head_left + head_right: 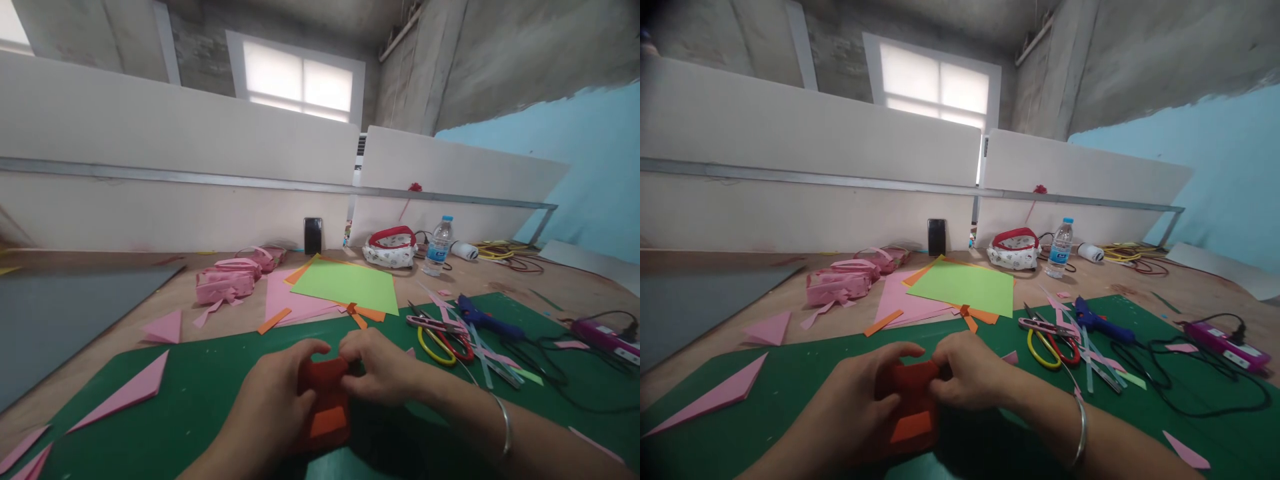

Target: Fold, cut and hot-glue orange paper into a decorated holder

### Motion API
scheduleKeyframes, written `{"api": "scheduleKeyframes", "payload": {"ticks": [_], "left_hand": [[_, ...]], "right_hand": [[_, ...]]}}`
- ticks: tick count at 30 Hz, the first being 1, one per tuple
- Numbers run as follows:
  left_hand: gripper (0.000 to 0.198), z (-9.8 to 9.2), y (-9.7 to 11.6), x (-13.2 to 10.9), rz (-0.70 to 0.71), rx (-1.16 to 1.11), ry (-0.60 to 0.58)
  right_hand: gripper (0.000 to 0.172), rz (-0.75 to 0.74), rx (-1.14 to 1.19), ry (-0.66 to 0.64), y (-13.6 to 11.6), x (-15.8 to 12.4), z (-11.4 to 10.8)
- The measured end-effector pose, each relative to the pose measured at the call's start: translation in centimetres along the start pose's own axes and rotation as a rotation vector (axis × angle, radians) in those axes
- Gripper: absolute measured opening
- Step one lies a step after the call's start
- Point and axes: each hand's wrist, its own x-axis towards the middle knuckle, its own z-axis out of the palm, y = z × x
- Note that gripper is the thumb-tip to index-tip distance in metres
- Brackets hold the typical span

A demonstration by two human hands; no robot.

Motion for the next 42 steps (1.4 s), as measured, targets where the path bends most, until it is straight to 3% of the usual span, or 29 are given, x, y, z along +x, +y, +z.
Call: {"api": "scheduleKeyframes", "payload": {"ticks": [9, 15, 19, 24, 27, 31, 33, 39, 42], "left_hand": [[0.049, -0.4, 0.0, 0.0, -0.021, -0.036, 0.005], [0.051, -0.2, -0.3, 0.1, -0.013, -0.05, 0.0], [0.037, -0.3, 0.3, -0.1, 0.026, 0.023, 0.006], [0.015, -0.1, 1.1, -0.6, 0.254, 0.32, 0.121], [0.014, 0.1, 1.0, -0.6, 0.293, 0.411, 0.108], [0.018, -0.2, 0.7, -0.3, 0.305, 0.432, 0.101], [0.021, -0.4, 0.7, -0.2, 0.329, 0.437, 0.096], [0.026, -0.2, 1.5, -0.6, 0.466, 0.522, 0.326], [0.017, -0.1, 1.6, -1.0, 0.524, 0.53, 0.379]], "right_hand": [[0.017, 0.011, -0.001, -0.088, 0.6, 0.3, -1.1], [0.015, -0.109, -0.069, -0.173, 0.6, -0.2, -1.4], [0.02, -0.097, -0.146, -0.133, 0.3, -0.2, -0.6], [0.017, -0.106, -0.233, -0.104, -0.4, -0.2, -0.5], [0.003, -0.061, -0.252, -0.054, -1.2, -0.5, -0.9], [0.021, -0.03, -0.19, 0.037, -1.9, -0.9, -1.4], [0.022, -0.061, -0.206, 0.051, -2.0, -1.0, -1.6], [0.011, -0.13, -0.269, 0.122, -1.7, -0.8, -1.5], [0.007, -0.163, -0.296, 0.17, -1.8, -0.8, -1.5]]}}
